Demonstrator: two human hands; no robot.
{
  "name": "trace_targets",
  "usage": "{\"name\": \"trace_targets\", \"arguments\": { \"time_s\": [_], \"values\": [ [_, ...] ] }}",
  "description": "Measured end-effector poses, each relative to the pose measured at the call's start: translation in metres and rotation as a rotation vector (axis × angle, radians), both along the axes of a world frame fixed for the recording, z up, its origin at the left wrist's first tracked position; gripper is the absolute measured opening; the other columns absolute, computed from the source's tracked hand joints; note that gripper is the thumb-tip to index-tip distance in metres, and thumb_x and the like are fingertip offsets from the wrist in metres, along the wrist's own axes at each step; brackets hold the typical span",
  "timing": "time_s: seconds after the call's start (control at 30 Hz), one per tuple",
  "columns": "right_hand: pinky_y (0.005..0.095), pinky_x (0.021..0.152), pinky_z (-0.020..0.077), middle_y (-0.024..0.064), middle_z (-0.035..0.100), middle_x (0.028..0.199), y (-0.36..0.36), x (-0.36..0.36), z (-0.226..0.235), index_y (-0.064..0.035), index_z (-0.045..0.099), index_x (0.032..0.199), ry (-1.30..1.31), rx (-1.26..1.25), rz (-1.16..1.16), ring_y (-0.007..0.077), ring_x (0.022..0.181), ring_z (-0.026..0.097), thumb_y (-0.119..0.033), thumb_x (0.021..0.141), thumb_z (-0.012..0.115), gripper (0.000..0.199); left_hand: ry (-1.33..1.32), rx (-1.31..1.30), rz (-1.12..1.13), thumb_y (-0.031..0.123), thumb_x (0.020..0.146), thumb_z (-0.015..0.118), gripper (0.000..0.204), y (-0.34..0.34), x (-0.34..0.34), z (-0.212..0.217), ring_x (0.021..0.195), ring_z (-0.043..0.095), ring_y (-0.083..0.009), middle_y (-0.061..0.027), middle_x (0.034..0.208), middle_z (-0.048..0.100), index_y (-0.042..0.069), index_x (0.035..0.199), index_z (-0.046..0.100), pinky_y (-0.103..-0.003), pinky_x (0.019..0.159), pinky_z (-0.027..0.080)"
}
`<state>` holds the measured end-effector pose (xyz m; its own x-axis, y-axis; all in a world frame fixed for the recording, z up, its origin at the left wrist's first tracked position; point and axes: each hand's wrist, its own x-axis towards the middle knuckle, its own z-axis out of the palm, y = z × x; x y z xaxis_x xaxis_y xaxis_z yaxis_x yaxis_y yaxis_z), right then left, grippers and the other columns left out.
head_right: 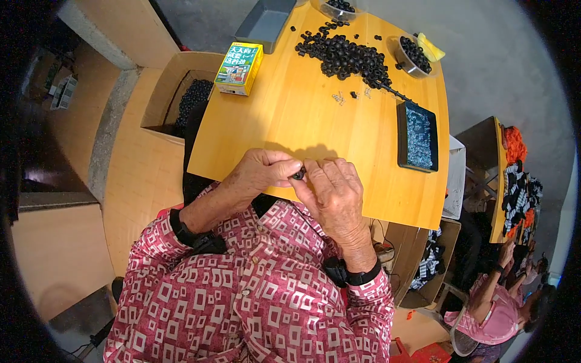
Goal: The person assembles small black plastic components by fitting small parts into them by hand at a table.
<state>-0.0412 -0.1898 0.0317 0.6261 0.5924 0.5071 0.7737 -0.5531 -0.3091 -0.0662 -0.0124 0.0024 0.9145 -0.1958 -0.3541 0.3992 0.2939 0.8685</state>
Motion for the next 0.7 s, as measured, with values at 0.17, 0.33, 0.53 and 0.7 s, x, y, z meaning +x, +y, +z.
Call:
{"name": "trace_targets", "arguments": {
  "time_s": [0.17,0.33,0.53,0.7],
  "values": [
    [0.0372,0.067,0.0474,0.0116,0.061,0.081,0.0,-0.001,0.002,0.0026,0.066,0.097,-0.017,-0.029,-0.002,0.0277,0.075,0.058,-0.012,0.072,0.079,0.032,-0.04,-0.004,-0.051,0.023,0.092,0.065,0.029,0.004,-0.001,-0.002,0.083,0.06,-0.0095,-0.0036,0.092,0.066,-0.003,0.103,0.069,-0.023,0.076,0.051],
    [0.0371,0.068,0.0473,0.0116,0.06,0.08,0.002,-0.001,-0.001,0.0029,0.065,0.097,-0.047,-0.011,-0.016,0.0276,0.075,0.058,-0.013,0.072,0.08,0.033,-0.101,-0.042,-0.022,0.02,0.092,0.065,0.026,0.0,-0.002,-0.006,0.081,0.06,-0.009,-0.0034,0.09,0.066,-0.003,0.102,0.07,-0.023,0.074,0.051],
    [0.0378,0.067,0.0476,0.0113,0.059,0.079,0.001,-0.001,-0.007,0.0023,0.065,0.097,-0.036,-0.017,-0.013,0.0272,0.074,0.058,-0.015,0.071,0.08,0.034,-0.094,0.001,-0.011,0.02,0.092,0.064,0.024,0.001,-0.002,-0.008,0.08,0.059,-0.0085,-0.003,0.087,0.066,-0.003,0.099,0.07,-0.023,0.07,0.05],
    [0.0373,0.067,0.0481,0.0117,0.061,0.081,-0.002,0.0,-0.008,0.0029,0.065,0.096,0.002,0.082,0.009,0.0277,0.074,0.058,-0.011,0.071,0.081,0.032,0.007,-0.019,-0.096,0.029,0.093,0.065,0.035,0.003,0.0,-0.006,0.089,0.061,-0.0087,-0.0041,0.096,0.066,-0.001,0.109,0.067,-0.023,0.082,0.051]
  ]
}}
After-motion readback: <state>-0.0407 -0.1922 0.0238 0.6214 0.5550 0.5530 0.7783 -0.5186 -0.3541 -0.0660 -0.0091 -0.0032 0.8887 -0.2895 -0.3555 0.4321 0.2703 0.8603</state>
